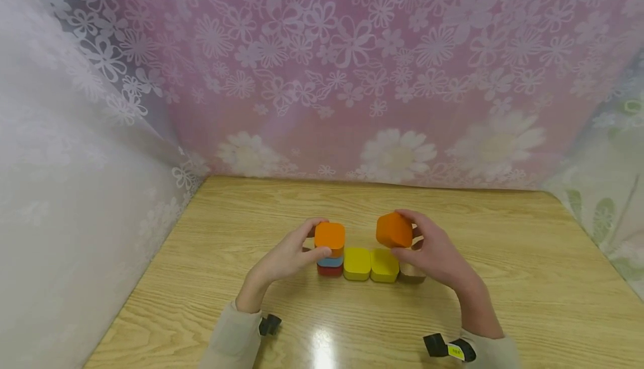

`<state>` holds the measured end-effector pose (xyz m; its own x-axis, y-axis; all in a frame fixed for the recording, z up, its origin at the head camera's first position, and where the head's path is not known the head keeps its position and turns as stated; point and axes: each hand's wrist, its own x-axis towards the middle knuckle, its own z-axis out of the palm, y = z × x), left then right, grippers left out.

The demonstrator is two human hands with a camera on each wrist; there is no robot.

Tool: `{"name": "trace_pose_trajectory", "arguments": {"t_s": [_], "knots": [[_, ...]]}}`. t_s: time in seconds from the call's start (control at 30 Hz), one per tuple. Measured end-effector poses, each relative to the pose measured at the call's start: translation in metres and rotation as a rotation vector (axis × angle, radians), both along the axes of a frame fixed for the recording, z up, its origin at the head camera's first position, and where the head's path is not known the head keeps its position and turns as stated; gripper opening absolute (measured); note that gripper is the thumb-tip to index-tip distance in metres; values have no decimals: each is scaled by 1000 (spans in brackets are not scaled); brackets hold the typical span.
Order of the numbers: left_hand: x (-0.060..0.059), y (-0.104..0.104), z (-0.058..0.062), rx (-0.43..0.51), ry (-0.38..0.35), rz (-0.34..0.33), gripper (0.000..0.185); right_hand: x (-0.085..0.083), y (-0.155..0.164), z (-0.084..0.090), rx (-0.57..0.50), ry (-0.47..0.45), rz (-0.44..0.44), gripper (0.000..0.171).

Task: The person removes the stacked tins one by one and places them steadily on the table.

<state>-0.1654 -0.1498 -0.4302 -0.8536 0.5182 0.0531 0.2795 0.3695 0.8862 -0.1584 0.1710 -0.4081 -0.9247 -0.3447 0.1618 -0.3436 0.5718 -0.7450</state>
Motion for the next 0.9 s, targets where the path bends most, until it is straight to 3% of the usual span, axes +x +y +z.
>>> {"name": "trace_pose_trajectory", "arguments": {"t_s": [0.3,0.9], "knots": [[0,1,1,9,2,-2,65,1,22,3,40,-19,-30,75],[0,2,-1,6,-3,13,64,4,51,2,123,-38,-29,63]]}}
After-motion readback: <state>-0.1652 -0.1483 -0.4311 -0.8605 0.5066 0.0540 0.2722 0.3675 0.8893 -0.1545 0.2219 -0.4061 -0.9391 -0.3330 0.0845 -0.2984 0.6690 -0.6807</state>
